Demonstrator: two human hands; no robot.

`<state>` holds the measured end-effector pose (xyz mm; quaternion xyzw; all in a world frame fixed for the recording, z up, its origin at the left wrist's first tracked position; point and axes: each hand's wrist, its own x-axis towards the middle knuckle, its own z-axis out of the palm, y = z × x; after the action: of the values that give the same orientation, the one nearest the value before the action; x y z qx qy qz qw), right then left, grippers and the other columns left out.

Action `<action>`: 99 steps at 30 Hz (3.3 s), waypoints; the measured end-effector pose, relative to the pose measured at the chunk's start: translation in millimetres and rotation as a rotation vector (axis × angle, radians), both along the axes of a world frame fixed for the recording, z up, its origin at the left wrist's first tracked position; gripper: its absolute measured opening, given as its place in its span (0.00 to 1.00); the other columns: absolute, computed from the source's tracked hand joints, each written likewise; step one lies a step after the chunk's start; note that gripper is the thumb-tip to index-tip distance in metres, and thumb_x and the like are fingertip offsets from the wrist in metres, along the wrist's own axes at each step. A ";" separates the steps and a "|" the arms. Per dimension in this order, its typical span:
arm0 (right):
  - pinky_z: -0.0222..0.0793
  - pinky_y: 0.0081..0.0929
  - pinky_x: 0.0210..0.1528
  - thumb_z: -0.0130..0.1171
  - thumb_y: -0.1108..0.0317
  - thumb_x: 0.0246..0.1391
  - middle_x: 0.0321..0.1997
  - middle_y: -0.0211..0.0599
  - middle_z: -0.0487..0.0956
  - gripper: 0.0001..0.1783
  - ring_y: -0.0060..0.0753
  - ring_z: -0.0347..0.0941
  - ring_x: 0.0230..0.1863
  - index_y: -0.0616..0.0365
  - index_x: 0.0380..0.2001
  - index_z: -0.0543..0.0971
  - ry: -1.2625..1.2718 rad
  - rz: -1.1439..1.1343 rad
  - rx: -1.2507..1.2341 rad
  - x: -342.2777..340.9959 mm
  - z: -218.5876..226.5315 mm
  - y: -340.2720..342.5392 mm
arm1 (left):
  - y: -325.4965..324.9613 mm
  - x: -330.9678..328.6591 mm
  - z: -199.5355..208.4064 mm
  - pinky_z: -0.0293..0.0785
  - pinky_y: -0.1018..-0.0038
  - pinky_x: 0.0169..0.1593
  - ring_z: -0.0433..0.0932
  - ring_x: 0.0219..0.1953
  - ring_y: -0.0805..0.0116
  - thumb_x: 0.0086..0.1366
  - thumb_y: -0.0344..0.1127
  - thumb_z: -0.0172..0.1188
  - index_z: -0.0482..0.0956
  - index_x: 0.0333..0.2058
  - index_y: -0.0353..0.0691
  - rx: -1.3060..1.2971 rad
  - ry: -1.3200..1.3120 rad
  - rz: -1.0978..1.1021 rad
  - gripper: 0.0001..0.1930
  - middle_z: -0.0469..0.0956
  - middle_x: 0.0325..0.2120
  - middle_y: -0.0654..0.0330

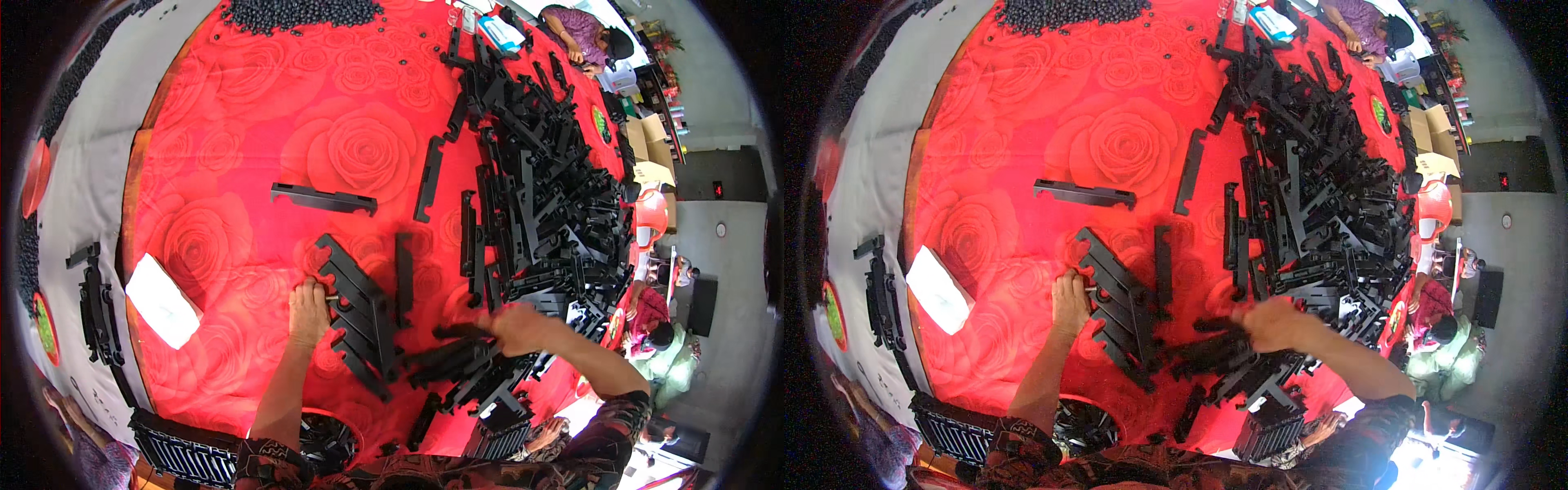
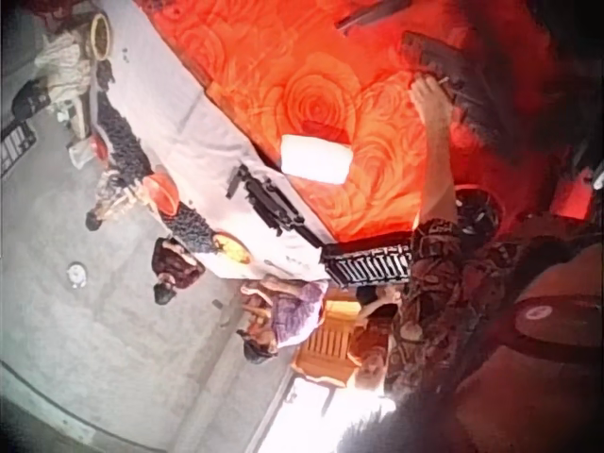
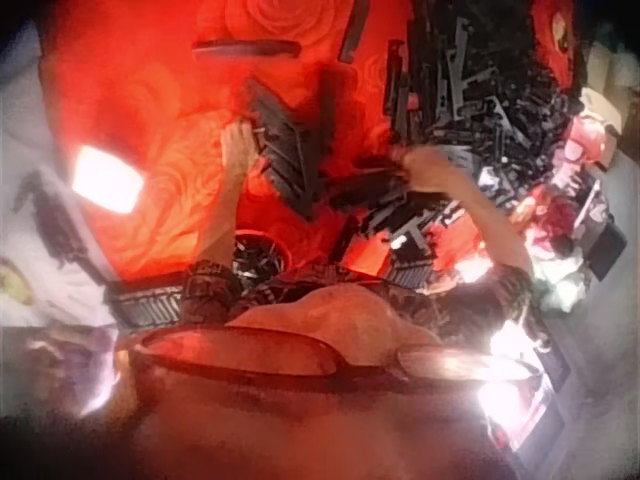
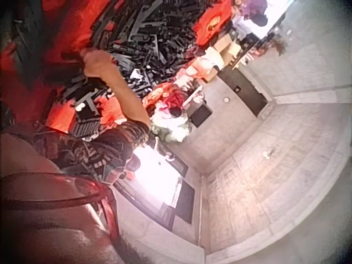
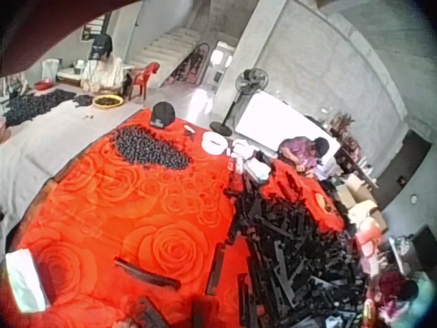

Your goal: The person is assembling black plastic mechanical components, likely parts for a larger device or toy, at a table with other workers.

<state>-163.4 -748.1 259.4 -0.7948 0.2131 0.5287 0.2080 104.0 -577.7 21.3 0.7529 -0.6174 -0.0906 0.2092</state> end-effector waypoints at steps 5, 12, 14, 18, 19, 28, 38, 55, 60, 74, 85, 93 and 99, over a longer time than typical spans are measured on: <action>0.67 0.39 0.42 0.51 0.71 0.34 0.37 0.50 0.75 0.24 0.53 0.71 0.38 0.59 0.42 0.70 -0.662 -0.450 -0.736 49.7 20.1 -154.8 | 7.2 4.9 11.2 0.60 0.65 0.42 0.65 0.39 0.57 0.47 0.35 0.50 0.66 0.38 0.36 0.086 -0.017 -0.004 0.17 0.64 0.43 0.52; 0.66 0.41 0.46 0.49 0.64 0.46 0.43 0.50 0.74 0.17 0.51 0.70 0.45 0.57 0.41 0.69 -0.396 -0.773 -1.195 60.1 -52.5 -323.6 | 2.9 0.2 8.4 0.60 0.63 0.41 0.65 0.38 0.53 0.45 0.31 0.49 0.66 0.38 0.32 0.051 -0.008 -0.018 0.18 0.64 0.42 0.47; 0.66 0.42 0.45 0.48 0.65 0.45 0.41 0.52 0.74 0.18 0.53 0.70 0.45 0.58 0.42 0.69 -0.402 -0.790 -1.204 59.8 -89.2 -331.1 | 1.6 0.9 9.5 0.60 0.63 0.41 0.65 0.37 0.53 0.45 0.31 0.49 0.66 0.38 0.33 0.056 -0.024 -0.018 0.18 0.64 0.41 0.47; 0.66 0.43 0.45 0.48 0.68 0.45 0.42 0.52 0.74 0.19 0.53 0.70 0.45 0.57 0.44 0.67 -0.413 -0.760 -1.197 64.5 -111.3 -330.7 | -1.6 3.3 9.8 0.60 0.63 0.40 0.65 0.36 0.53 0.45 0.32 0.50 0.67 0.37 0.33 0.055 -0.058 -0.039 0.18 0.65 0.41 0.48; 0.67 0.42 0.45 0.49 0.67 0.47 0.44 0.49 0.73 0.19 0.50 0.70 0.46 0.57 0.44 0.66 -0.400 -0.708 -1.176 60.9 -108.8 -331.0 | -2.2 1.7 10.5 0.60 0.63 0.40 0.65 0.36 0.53 0.45 0.32 0.50 0.67 0.37 0.33 0.059 -0.054 -0.043 0.18 0.64 0.41 0.47; 0.68 0.36 0.24 0.52 0.76 0.35 0.24 0.49 0.75 0.28 0.46 0.73 0.25 0.55 0.47 0.70 -0.306 -0.277 -0.469 50.7 -56.7 -274.6 | 6.7 6.1 7.0 0.60 0.65 0.40 0.65 0.37 0.57 0.46 0.37 0.49 0.67 0.39 0.36 0.106 -0.080 -0.029 0.19 0.65 0.42 0.51; 0.66 0.42 0.44 0.57 0.46 0.41 0.41 0.56 0.73 0.35 0.54 0.71 0.43 0.68 0.42 0.67 -0.754 -1.000 -1.253 124.7 -132.6 -310.7 | 5.4 2.5 6.5 0.60 0.64 0.40 0.65 0.38 0.57 0.48 0.37 0.48 0.67 0.39 0.36 0.107 -0.067 -0.048 0.18 0.65 0.43 0.50; 0.60 0.53 0.47 0.61 0.48 0.35 0.51 0.57 0.60 0.40 0.65 0.61 0.47 0.45 0.52 0.58 -0.690 -0.899 -1.163 161.5 -209.5 -288.1 | -1.2 -0.2 10.4 0.60 0.67 0.39 0.67 0.34 0.61 0.49 0.38 0.48 0.69 0.37 0.38 0.061 -0.173 -0.075 0.16 0.67 0.41 0.50; 0.61 0.46 0.44 0.58 0.67 0.38 0.42 0.58 0.62 0.32 0.60 0.62 0.42 0.53 0.50 0.61 -0.899 -0.446 -0.964 137.0 -208.1 -199.5 | 5.5 8.7 9.7 0.61 0.67 0.39 0.67 0.34 0.61 0.51 0.38 0.46 0.69 0.37 0.37 0.083 -0.157 -0.069 0.15 0.67 0.41 0.50; 0.53 0.50 0.55 0.60 0.51 0.36 0.55 0.52 0.60 0.41 0.52 0.57 0.55 0.54 0.55 0.60 -0.235 0.142 -0.106 52.1 -93.8 -58.8 | 7.9 7.1 10.1 0.61 0.67 0.40 0.67 0.36 0.61 0.51 0.37 0.46 0.68 0.38 0.37 0.105 -0.125 -0.075 0.16 0.66 0.43 0.49; 0.71 0.44 0.31 0.53 0.73 0.41 0.55 0.37 0.63 0.29 0.48 0.67 0.40 0.47 0.51 0.63 -0.518 0.306 -1.406 240.2 -209.1 -276.0 | 6.2 6.0 4.0 0.60 0.69 0.37 0.66 0.34 0.61 0.50 0.38 0.47 0.69 0.38 0.37 0.104 -0.154 -0.094 0.17 0.66 0.42 0.49; 0.68 0.45 0.34 0.51 0.78 0.38 0.37 0.53 0.72 0.47 0.58 0.72 0.33 0.42 0.61 0.42 -0.752 0.115 -0.847 257.6 -188.1 -236.8 | 9.3 9.0 9.6 0.60 0.68 0.36 0.66 0.33 0.61 0.50 0.38 0.47 0.70 0.38 0.36 0.085 -0.153 -0.121 0.17 0.66 0.43 0.47; 0.69 0.41 0.40 0.51 0.71 0.44 0.37 0.50 0.75 0.36 0.49 0.73 0.38 0.41 0.58 0.53 -0.678 -0.124 -0.788 307.5 -189.7 -246.6 | 9.8 8.6 6.2 0.60 0.68 0.35 0.66 0.32 0.62 0.49 0.38 0.47 0.69 0.38 0.37 0.075 -0.162 -0.112 0.17 0.66 0.42 0.48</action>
<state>144.1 -994.7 69.6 -0.9252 0.3632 0.1082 -0.0186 112.6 -567.9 27.5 0.7293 -0.6696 -0.0639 0.1249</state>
